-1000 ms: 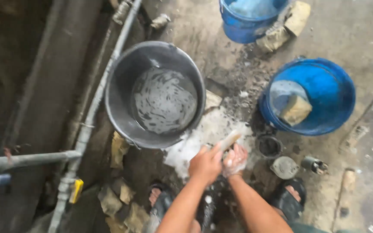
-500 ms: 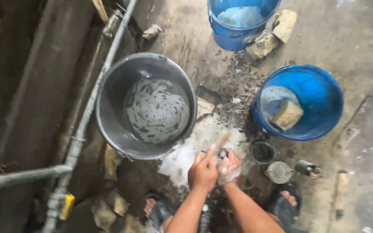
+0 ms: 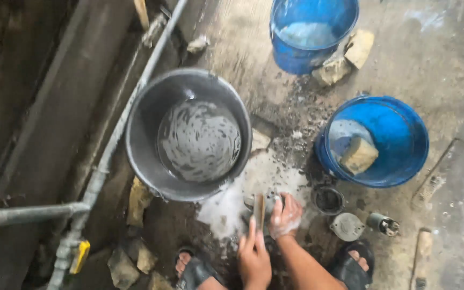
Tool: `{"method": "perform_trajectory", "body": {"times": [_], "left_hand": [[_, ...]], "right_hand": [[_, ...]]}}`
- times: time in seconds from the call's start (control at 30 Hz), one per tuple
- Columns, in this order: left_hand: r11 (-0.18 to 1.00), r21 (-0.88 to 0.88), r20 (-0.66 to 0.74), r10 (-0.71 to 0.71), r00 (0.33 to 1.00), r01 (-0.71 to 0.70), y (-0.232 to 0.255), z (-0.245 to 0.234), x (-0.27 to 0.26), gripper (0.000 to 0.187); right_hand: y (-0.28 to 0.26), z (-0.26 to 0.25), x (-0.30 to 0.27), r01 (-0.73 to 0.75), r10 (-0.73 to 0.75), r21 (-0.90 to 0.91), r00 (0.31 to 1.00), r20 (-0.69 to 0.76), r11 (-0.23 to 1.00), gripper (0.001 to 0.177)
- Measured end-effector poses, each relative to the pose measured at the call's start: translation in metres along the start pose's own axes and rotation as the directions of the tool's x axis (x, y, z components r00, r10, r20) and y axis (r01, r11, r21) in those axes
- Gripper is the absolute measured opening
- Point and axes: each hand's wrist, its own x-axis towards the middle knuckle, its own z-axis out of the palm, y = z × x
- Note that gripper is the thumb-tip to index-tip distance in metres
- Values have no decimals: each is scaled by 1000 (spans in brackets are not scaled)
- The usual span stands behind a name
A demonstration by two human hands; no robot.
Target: The person scrubs a small metal part with a brush and soapy water, repeatedly dipping it into a bucket and rinsing it. The person handles the part with both hands, using a brush to scrub and occasionally rinsing in a bucket of water.
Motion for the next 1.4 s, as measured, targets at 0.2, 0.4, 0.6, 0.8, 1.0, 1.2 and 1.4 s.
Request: {"method": "perform_trajectory", "body": {"times": [0.2,0.4,0.6,0.8,1.0,1.2,1.4], "left_hand": [[952,219,31,-224,974,212,49,10,112,48],[946,275,-16,-175,984,173,-4,-6,20,48],[943,317,113,-145,983,102,43,-4,106,47],[959,277,-49,66,997,-50,72,-3,103,54],[903,-11,89,429,899,-430,258,56,178,63],[800,403,434,260,862,-444,409,76,306,76],[665,428,477,409,778,-612,367,108,325,30]], "right_hand": [[-12,0,11,19,-22,-82,999,-38,996,36],[-3,-6,9,-8,9,-24,999,44,1000,32],[-27,-9,15,21,-22,-41,1000,-8,999,39],[-20,-10,15,-37,38,-33,999,32,999,40],[55,52,-18,10,-13,-37,997,-70,999,49],[4,9,17,100,-100,-12,993,-69,995,42],[-35,-23,37,43,-41,20,997,-70,999,47]]}}
